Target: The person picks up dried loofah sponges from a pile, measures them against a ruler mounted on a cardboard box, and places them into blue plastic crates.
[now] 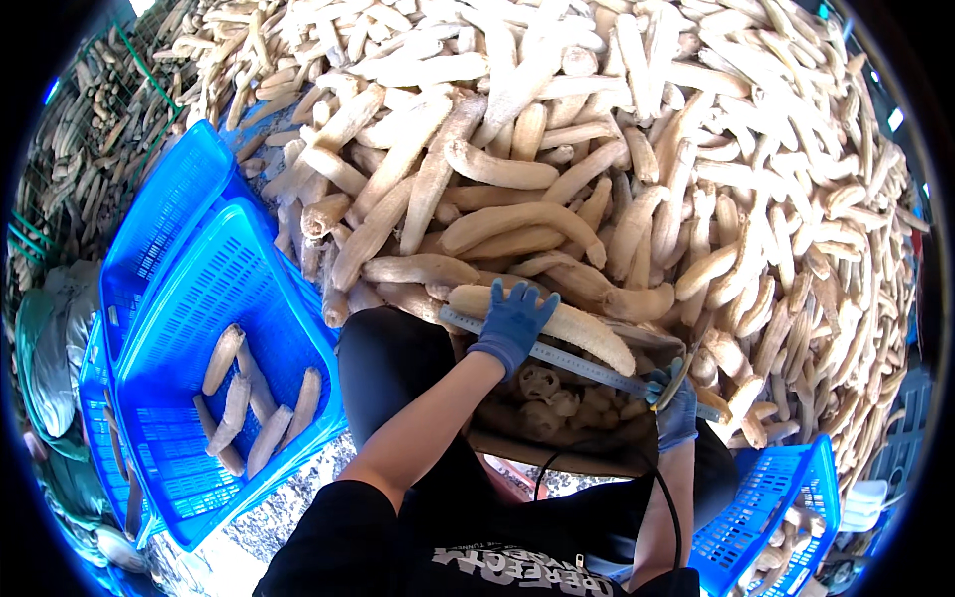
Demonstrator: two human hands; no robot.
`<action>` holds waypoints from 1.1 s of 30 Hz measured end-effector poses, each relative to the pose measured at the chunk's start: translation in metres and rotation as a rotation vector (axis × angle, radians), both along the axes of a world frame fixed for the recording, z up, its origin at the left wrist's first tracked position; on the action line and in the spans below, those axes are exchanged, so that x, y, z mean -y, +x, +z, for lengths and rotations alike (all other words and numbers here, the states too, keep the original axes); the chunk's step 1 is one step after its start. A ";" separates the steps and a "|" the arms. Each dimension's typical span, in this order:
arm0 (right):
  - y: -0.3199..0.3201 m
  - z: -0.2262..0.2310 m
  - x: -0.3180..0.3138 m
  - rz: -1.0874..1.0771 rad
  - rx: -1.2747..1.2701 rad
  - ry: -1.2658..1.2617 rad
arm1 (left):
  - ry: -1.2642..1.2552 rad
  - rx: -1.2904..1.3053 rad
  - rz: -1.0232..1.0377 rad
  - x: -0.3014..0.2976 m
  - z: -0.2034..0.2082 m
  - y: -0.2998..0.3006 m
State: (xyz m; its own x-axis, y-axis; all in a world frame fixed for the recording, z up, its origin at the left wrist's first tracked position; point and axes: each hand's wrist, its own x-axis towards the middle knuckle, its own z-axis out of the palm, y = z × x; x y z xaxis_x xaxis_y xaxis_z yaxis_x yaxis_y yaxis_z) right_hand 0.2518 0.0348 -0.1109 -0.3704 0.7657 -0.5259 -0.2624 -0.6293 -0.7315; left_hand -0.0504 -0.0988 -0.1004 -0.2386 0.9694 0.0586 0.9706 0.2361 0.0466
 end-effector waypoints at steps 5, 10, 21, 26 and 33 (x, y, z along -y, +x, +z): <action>-0.003 0.004 0.009 -0.049 -0.003 0.006 | -0.152 0.073 0.007 -0.008 0.001 -0.006; -0.006 0.010 0.011 -0.023 0.103 0.065 | -0.012 0.003 -0.031 -0.005 -0.021 -0.012; -0.016 0.034 0.017 -0.027 0.210 0.104 | -0.031 0.029 -0.047 -0.001 -0.009 -0.011; -0.016 0.032 0.019 -0.014 0.202 0.124 | -0.085 -0.009 -0.042 0.001 -0.011 -0.013; -0.017 0.038 0.023 -0.002 0.210 0.125 | -0.088 0.050 -0.090 0.004 0.008 -0.011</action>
